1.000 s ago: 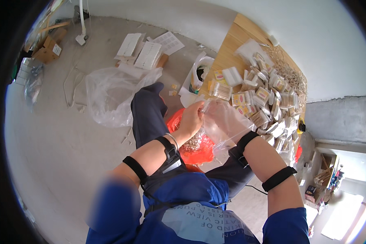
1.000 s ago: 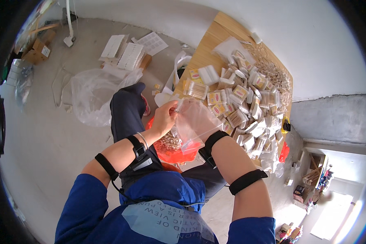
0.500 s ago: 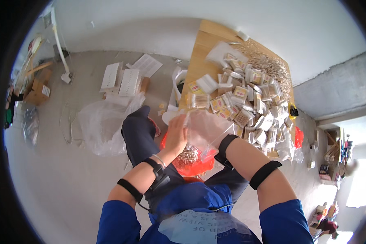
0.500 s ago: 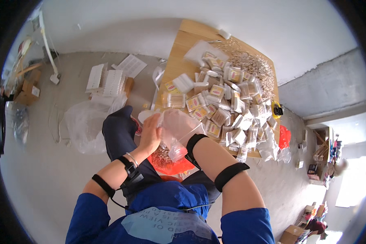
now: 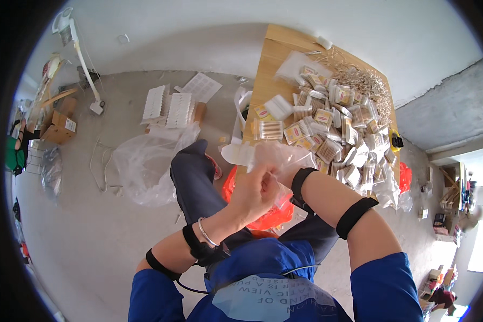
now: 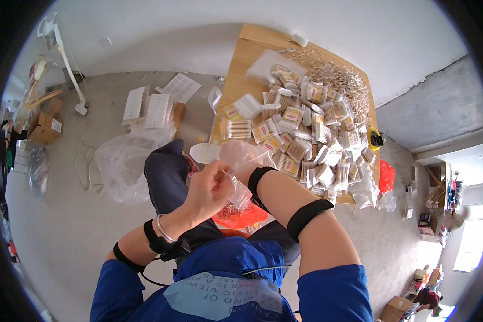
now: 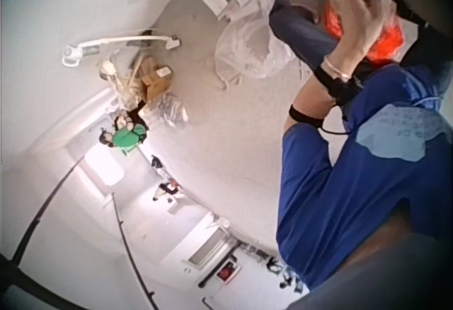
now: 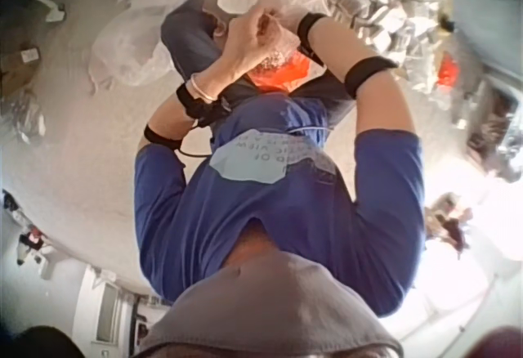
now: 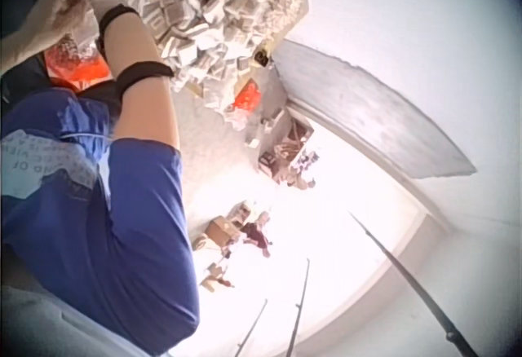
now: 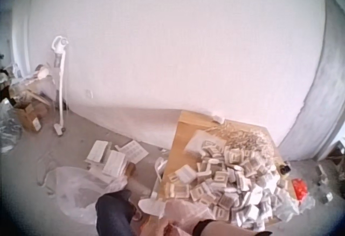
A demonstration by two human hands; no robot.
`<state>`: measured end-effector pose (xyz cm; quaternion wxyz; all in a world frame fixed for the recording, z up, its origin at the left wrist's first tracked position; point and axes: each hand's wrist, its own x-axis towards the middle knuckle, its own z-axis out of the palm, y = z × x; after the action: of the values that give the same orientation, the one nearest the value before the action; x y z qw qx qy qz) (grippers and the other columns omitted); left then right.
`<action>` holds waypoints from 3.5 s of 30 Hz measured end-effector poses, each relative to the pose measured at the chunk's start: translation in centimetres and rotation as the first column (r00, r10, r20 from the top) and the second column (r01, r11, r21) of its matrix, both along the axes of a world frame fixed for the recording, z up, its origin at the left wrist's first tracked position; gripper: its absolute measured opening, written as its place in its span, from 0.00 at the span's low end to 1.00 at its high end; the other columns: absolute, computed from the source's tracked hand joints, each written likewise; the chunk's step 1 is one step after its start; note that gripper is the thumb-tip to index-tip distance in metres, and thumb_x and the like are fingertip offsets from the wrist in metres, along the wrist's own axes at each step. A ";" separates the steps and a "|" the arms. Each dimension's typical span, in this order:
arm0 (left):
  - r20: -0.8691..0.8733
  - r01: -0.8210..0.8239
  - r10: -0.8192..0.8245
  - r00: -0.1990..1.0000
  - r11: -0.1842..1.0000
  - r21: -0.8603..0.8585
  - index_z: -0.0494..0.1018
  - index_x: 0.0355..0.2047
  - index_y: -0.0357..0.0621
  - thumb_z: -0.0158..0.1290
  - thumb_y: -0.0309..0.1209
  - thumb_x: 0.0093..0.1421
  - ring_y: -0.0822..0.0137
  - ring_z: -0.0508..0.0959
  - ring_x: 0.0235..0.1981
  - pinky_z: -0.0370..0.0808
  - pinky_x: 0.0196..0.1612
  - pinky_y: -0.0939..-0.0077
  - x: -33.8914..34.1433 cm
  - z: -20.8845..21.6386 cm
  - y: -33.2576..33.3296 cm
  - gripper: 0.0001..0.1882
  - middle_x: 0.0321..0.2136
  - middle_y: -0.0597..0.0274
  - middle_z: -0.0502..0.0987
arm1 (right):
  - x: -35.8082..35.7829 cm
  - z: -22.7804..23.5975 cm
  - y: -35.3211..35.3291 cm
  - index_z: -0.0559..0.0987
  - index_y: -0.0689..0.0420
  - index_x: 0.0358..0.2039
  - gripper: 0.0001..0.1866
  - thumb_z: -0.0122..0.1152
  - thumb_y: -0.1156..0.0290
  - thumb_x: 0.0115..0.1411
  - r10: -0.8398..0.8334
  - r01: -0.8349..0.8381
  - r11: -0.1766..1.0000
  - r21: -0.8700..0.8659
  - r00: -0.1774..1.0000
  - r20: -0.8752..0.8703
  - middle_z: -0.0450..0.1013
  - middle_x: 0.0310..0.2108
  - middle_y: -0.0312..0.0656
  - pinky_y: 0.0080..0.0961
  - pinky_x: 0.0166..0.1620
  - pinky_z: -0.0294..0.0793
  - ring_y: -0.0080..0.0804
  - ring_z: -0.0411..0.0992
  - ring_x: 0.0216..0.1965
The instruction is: Bagging cotton swabs into small plastic bags and then consolidating them into a larger bag.
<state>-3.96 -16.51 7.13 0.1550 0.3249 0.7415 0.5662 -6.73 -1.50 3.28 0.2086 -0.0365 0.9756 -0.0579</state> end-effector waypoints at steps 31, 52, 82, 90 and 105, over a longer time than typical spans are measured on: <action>0.248 -0.133 0.088 0.965 0.976 0.175 0.65 0.41 0.36 0.53 0.27 0.59 0.84 0.68 0.18 0.64 0.22 0.88 -3.6 2.9 0.0 0.12 0.16 0.69 0.70 | 9.4 8.4 18.6 0.70 0.57 0.52 0.29 0.55 0.82 0.44 -0.623 0.523 0.778 -0.349 0.716 -0.316 0.69 0.49 0.47 0.32 0.54 0.66 0.41 0.66 0.53; 0.194 -0.080 0.042 0.980 0.978 0.193 0.64 0.45 0.37 0.53 0.26 0.59 0.82 0.68 0.21 0.64 0.25 0.88 -4.4 2.9 2.7 0.16 0.20 0.67 0.71 | 7.2 -0.8 23.2 0.70 0.62 0.48 0.38 0.67 0.49 0.42 -0.830 0.736 0.542 -0.406 0.392 -0.396 0.71 0.43 0.52 0.38 0.50 0.68 0.48 0.69 0.48; 0.432 -0.147 0.096 0.897 0.985 0.088 0.73 0.37 0.33 0.54 0.30 0.58 0.80 0.72 0.19 0.68 0.22 0.84 -3.3 3.3 1.2 0.12 0.19 0.67 0.75 | 9.0 12.3 1.4 0.70 0.64 0.49 0.29 0.72 0.73 0.47 -0.318 0.235 -0.304 -0.923 0.888 0.331 0.73 0.40 0.37 0.24 0.46 0.71 0.23 0.70 0.42; 0.374 -0.220 0.151 0.915 0.964 0.148 0.75 0.37 0.36 0.53 0.32 0.60 0.83 0.70 0.17 0.64 0.19 0.88 -2.6 2.7 0.4 0.11 0.18 0.71 0.73 | 8.5 9.2 0.8 0.75 0.67 0.41 0.16 0.64 0.77 0.52 -0.449 0.548 -0.019 -0.836 0.742 0.497 0.74 0.35 0.37 0.19 0.38 0.71 0.20 0.71 0.35; -0.152 -0.160 0.159 0.976 0.987 0.002 0.74 0.38 0.43 0.49 0.35 0.58 0.52 0.78 0.31 0.73 0.34 0.62 -0.5 2.0 1.7 0.11 0.28 0.53 0.78 | 3.4 6.5 -1.8 0.74 0.61 0.43 0.19 0.62 0.67 0.53 -0.477 0.525 0.585 -0.618 0.839 0.261 0.73 0.37 0.42 0.30 0.43 0.69 0.34 0.71 0.37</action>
<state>-4.48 -14.80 9.17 0.0540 0.3056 0.7778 0.5465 -3.29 -3.26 9.77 0.1886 0.1695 0.8506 -0.4605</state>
